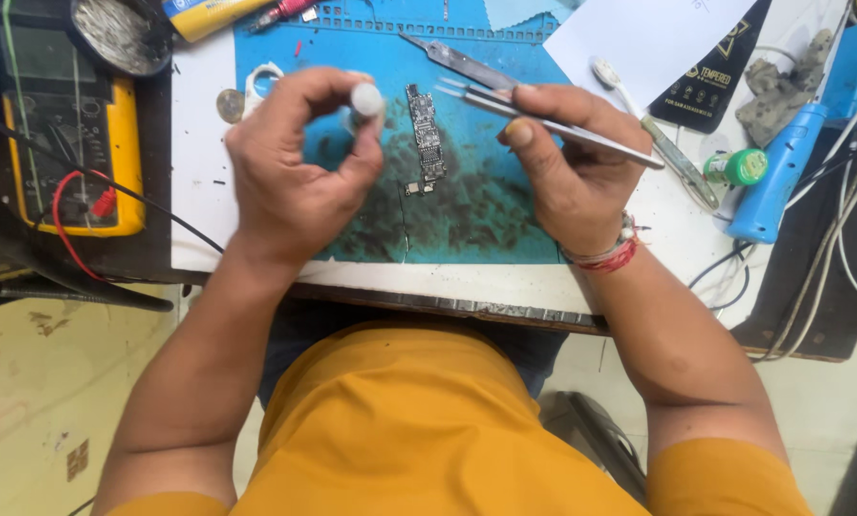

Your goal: The person uses a hot air gun to heat a small circuit board while holding it with tweezers. They then apply a liquid from a syringe onto the board and use a green soldering iron to work on specific points. The person also uses a metal blade to scrape or clean the surface of the board.

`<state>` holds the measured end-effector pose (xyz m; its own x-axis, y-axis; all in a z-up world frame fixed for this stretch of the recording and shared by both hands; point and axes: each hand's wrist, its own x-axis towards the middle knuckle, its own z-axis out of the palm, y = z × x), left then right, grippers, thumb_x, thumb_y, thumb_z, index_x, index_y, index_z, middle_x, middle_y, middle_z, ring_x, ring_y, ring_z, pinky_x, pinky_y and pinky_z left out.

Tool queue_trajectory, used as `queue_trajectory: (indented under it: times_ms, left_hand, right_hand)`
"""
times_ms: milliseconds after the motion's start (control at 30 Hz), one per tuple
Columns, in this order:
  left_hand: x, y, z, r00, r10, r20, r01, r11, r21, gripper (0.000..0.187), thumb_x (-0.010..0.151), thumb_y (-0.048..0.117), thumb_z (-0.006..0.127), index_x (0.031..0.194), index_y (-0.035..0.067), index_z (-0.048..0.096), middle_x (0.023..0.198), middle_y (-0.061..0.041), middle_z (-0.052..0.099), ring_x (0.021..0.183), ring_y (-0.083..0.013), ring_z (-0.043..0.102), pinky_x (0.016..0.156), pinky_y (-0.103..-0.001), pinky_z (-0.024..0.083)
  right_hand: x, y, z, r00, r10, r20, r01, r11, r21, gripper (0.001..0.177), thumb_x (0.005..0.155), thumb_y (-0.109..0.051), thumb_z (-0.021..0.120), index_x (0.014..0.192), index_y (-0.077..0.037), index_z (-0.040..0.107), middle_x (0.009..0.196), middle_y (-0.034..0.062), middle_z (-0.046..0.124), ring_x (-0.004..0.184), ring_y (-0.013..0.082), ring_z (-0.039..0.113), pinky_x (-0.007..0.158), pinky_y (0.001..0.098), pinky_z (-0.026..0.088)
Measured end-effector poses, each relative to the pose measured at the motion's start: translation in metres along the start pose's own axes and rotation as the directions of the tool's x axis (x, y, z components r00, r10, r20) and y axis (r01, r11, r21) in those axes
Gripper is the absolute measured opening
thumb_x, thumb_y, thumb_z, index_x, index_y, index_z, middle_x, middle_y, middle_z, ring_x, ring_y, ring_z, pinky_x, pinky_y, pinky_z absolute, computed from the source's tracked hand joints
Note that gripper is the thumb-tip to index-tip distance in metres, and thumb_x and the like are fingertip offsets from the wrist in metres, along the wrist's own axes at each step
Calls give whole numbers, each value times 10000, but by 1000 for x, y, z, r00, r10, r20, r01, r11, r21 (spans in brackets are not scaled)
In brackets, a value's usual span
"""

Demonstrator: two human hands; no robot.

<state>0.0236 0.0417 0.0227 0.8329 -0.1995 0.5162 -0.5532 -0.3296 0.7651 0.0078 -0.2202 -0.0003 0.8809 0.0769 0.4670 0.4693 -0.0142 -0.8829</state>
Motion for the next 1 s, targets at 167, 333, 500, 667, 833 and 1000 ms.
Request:
queue_trajectory:
  times_ms: [167,333,500,667,833,1000]
  left_hand:
    - [-12,-11,11,998,43,-42,-41,998,39,225,1074,53,775,1228,33,613,1130,-95,745,1028,-186,786,955,-281,657]
    - [-7,-13,13,995,95,-8,-94,992,88,245,1037,65,788,1214,50,620,1152,-90,742,974,-186,776,848,-262,647]
    - [-7,-12,16,993,117,14,-117,984,133,231,1038,78,801,1188,66,627,1134,-90,745,932,-163,772,770,-253,638]
    - [-6,-12,16,992,127,9,-127,982,140,219,1043,85,799,1182,68,630,1134,-89,745,938,-170,775,768,-253,640]
    - [-6,-13,16,992,128,11,-128,981,147,211,1035,82,799,1166,68,634,1124,-90,746,957,-182,777,754,-252,640]
    - [-6,-12,17,990,137,17,-138,978,157,211,1038,85,801,1162,72,631,1128,-85,745,970,-187,776,756,-255,638]
  right_hand:
    - [-1,-7,1,995,-41,87,41,999,4,186,1077,-25,723,1259,-4,693,1153,169,747,920,153,739,805,234,594]
    - [3,-8,4,990,-83,116,89,995,-49,196,1034,4,759,1222,-5,707,1125,174,756,988,216,750,876,272,590]
    - [1,-7,4,990,-75,121,83,994,-64,204,1007,1,776,1202,-13,715,1141,161,764,977,214,748,866,279,566]
    - [1,-8,4,989,-80,128,90,993,-74,207,996,-7,782,1193,-20,719,1106,155,767,954,201,741,844,276,551]
    - [1,-9,2,987,-82,138,97,990,-106,197,1000,-2,784,1185,-19,720,1137,156,766,950,202,738,839,272,549]
    - [2,-9,1,987,-88,134,103,989,-108,188,997,-5,783,1174,-17,721,1132,156,766,947,200,739,835,272,551]
